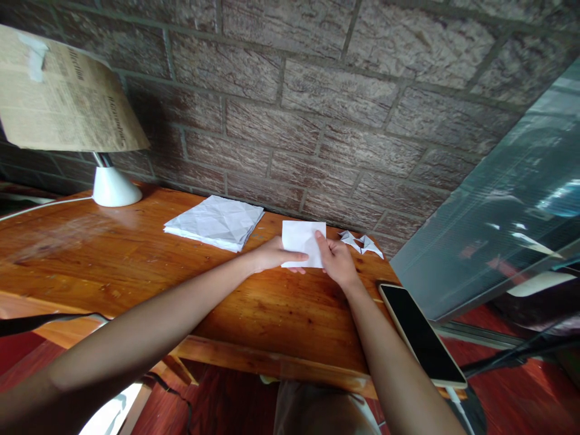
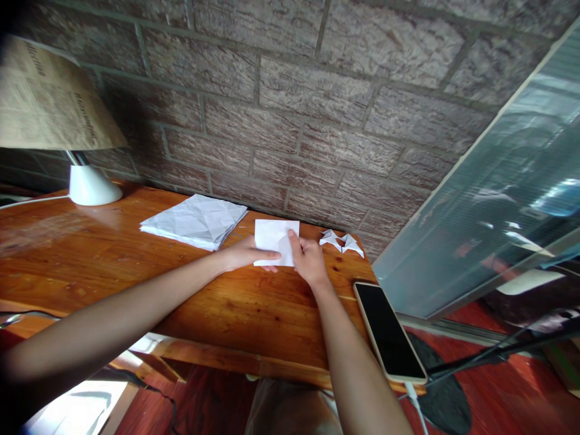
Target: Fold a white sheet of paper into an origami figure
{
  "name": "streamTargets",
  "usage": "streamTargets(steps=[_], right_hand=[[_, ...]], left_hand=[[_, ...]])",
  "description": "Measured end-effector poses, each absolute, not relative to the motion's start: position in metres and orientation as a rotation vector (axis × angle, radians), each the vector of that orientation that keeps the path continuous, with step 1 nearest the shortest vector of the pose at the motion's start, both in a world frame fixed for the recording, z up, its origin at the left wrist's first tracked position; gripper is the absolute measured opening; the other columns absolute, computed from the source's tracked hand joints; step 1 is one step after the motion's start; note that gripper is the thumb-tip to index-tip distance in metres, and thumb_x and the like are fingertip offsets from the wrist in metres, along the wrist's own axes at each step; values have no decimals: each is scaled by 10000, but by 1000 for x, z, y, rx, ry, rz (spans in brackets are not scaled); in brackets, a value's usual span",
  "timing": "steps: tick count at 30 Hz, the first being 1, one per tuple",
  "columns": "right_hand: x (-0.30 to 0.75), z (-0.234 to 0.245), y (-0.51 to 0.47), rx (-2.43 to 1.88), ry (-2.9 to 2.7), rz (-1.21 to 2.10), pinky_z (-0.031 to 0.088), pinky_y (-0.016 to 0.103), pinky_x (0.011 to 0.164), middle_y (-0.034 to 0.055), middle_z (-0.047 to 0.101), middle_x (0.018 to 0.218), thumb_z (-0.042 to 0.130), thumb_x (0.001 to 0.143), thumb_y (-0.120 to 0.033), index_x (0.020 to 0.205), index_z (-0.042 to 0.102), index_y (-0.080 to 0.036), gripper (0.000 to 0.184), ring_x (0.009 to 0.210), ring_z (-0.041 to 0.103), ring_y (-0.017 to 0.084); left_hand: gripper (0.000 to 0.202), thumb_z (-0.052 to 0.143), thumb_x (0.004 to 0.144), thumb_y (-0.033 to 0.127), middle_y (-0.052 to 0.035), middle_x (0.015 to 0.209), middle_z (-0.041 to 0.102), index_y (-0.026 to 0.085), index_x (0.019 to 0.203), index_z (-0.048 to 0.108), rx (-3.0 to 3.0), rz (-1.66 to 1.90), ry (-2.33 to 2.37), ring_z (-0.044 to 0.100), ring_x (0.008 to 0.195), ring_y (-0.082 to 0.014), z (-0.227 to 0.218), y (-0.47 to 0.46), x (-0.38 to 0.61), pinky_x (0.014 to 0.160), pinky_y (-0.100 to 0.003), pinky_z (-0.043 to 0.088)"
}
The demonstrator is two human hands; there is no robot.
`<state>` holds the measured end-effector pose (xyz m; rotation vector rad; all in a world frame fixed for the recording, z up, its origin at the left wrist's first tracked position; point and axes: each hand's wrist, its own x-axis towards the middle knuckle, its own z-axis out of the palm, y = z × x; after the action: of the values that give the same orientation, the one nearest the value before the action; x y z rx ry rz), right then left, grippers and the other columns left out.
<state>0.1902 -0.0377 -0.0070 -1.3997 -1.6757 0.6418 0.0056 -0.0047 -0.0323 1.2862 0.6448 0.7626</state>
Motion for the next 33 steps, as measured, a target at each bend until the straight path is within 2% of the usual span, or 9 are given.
streamTargets(steps=[5, 8, 12, 14, 18, 21, 24, 27, 33], right_hand=[[188, -4, -38, -1433, -1668, 613, 326, 262, 382, -12, 451, 386, 384, 852, -821, 504, 419, -233, 684, 352, 461, 130], [187, -4, -39, -1446, -1677, 582, 338, 262, 405, -11, 444, 380, 363, 861, -817, 498, 411, -232, 690, 360, 476, 133], [190, -5, -39, -1477, -1699, 550, 345, 263, 439, -12, 425, 364, 354, 864, -816, 487, 388, -235, 693, 388, 488, 139], [191, -7, -39, -1486, -1726, 562, 338, 264, 443, -13, 419, 357, 371, 853, -822, 478, 385, -236, 696, 396, 484, 140], [192, -11, -37, -1479, -1759, 627, 317, 265, 451, -10, 444, 385, 401, 829, -832, 476, 423, -227, 701, 418, 453, 132], [192, -12, -34, -1421, -1699, 643, 288, 256, 467, -20, 456, 465, 463, 805, -820, 518, 458, -210, 674, 478, 409, 113], [193, -13, -32, -1355, -1610, 728, 289, 242, 483, -28, 475, 544, 542, 777, -788, 596, 508, -197, 620, 528, 389, 104], [193, -12, -32, -1318, -1585, 857, 338, 239, 503, -15, 547, 606, 561, 767, -777, 689, 577, -186, 597, 551, 431, 115], [195, -10, -31, -1364, -1543, 776, 325, 250, 485, -2, 567, 603, 542, 750, -812, 661, 584, -186, 634, 543, 425, 119]], left_hand=[[606, 710, 737, 689, -126, 855, 777, 121, 946, 748, 1249, 849, 708, 732, 670, -238, -28, -4, 9, 662, -342, 584], [654, 606, 780, 749, -141, 839, 774, 128, 923, 757, 1187, 836, 744, 728, 679, -260, -26, -1, 10, 642, -357, 569], [521, 778, 680, 647, -99, 778, 761, 139, 790, 750, 1146, 983, 808, 692, 693, -203, -27, 6, 6, 677, -300, 533], [489, 831, 636, 602, -65, 764, 751, 146, 788, 739, 1120, 1083, 808, 660, 671, -171, -29, 9, 3, 684, -290, 520], [505, 825, 636, 616, -22, 694, 704, 142, 768, 714, 1115, 1151, 790, 600, 601, -132, -31, 15, -1, 647, -271, 489], [519, 822, 627, 631, -6, 703, 694, 156, 804, 709, 1088, 1181, 801, 606, 622, -130, -31, 16, 0, 653, -264, 495], [551, 821, 618, 644, -10, 742, 708, 167, 873, 719, 1074, 1209, 830, 639, 685, -144, -30, 16, 0, 681, -268, 516], [588, 823, 604, 661, -20, 750, 718, 160, 895, 726, 1086, 1227, 826, 652, 701, -153, -29, 16, -1, 682, -268, 527], [530, 754, 716, 655, -68, 819, 753, 159, 892, 694, 1109, 1152, 817, 708, 743, -189, -28, 15, 1, 695, -296, 545]])
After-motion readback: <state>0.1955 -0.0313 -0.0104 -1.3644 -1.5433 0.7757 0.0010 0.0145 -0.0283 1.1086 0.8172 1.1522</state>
